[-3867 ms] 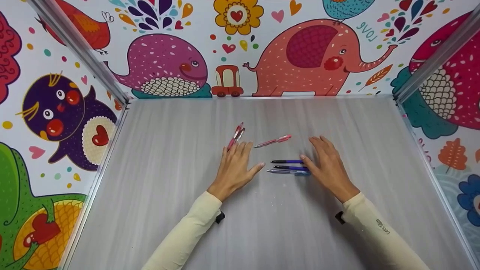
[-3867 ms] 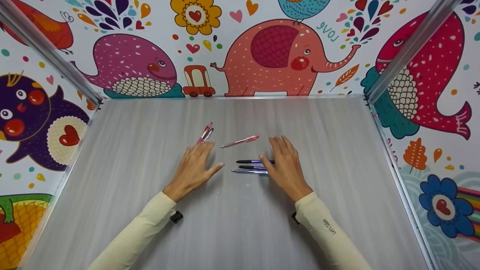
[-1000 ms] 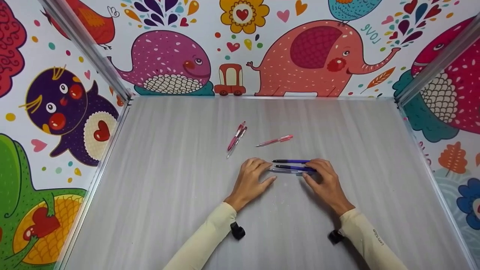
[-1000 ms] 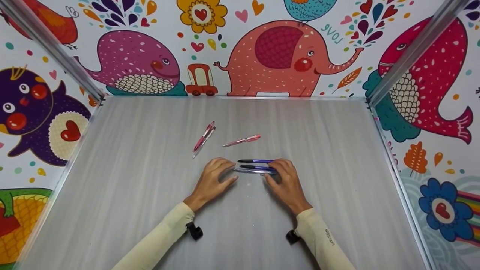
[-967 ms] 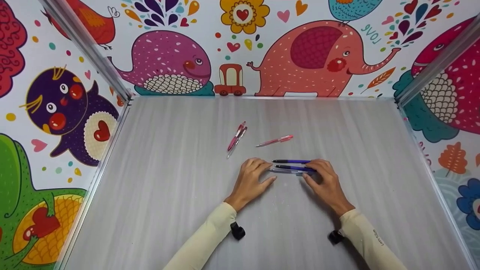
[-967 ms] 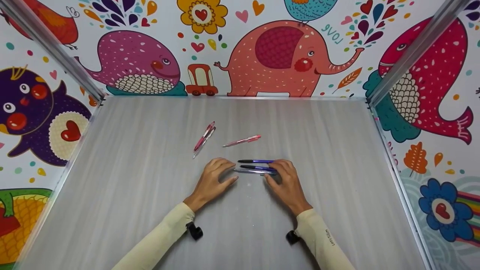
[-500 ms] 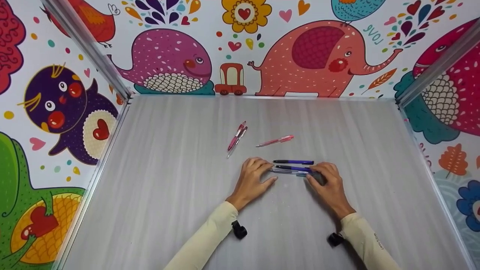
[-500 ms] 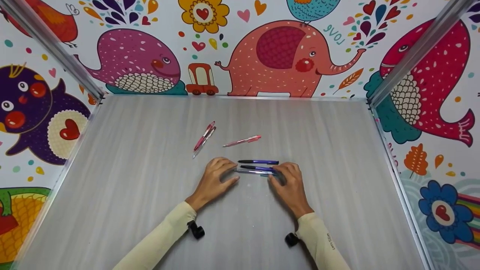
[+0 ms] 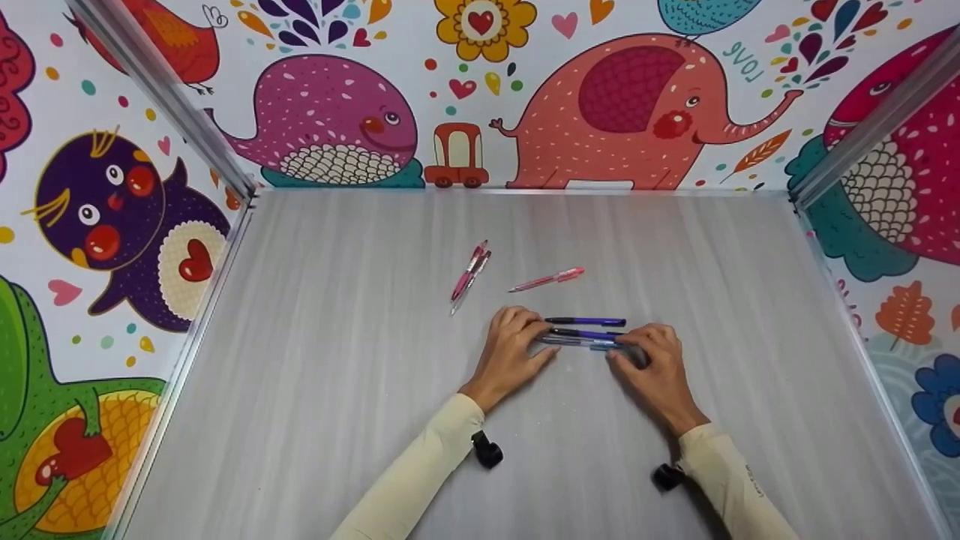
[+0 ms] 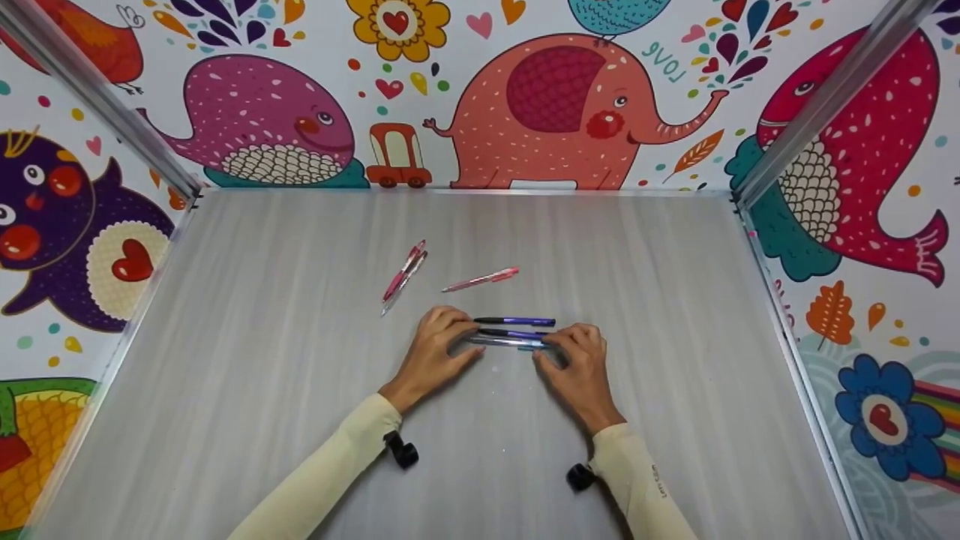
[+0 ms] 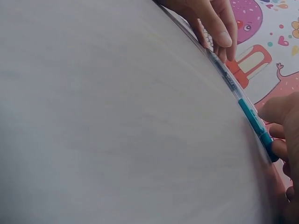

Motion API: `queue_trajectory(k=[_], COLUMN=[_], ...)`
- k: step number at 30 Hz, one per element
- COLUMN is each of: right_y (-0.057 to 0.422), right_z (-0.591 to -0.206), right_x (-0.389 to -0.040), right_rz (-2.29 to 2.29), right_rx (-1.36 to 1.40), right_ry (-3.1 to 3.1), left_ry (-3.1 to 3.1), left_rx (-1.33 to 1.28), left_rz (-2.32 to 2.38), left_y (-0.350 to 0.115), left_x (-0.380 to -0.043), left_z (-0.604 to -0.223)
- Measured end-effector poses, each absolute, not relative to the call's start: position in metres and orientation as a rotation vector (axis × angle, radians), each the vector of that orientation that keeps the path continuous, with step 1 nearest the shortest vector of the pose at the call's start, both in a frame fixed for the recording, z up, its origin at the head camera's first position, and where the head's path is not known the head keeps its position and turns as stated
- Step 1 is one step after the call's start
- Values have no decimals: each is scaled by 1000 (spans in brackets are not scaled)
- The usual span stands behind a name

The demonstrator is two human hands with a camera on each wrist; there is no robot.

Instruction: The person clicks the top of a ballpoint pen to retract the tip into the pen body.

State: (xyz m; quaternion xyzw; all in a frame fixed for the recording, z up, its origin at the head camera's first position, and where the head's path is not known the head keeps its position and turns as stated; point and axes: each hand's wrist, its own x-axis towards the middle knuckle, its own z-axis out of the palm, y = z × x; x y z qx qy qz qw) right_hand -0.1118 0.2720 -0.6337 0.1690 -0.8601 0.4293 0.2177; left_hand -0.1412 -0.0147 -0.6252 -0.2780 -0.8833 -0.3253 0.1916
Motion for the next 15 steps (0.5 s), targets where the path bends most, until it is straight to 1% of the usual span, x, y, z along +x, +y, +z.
queue_trajectory(k=[15], right_y=[272], right_z=[-634], right_x=[-112], right_rz=[1155], right_rx=[459], right_ry=[-2438], left_ry=[-2484], left_rx=[-797], left_rz=[-901], left_y=[-14], left_x=[-143], left_z=[-629])
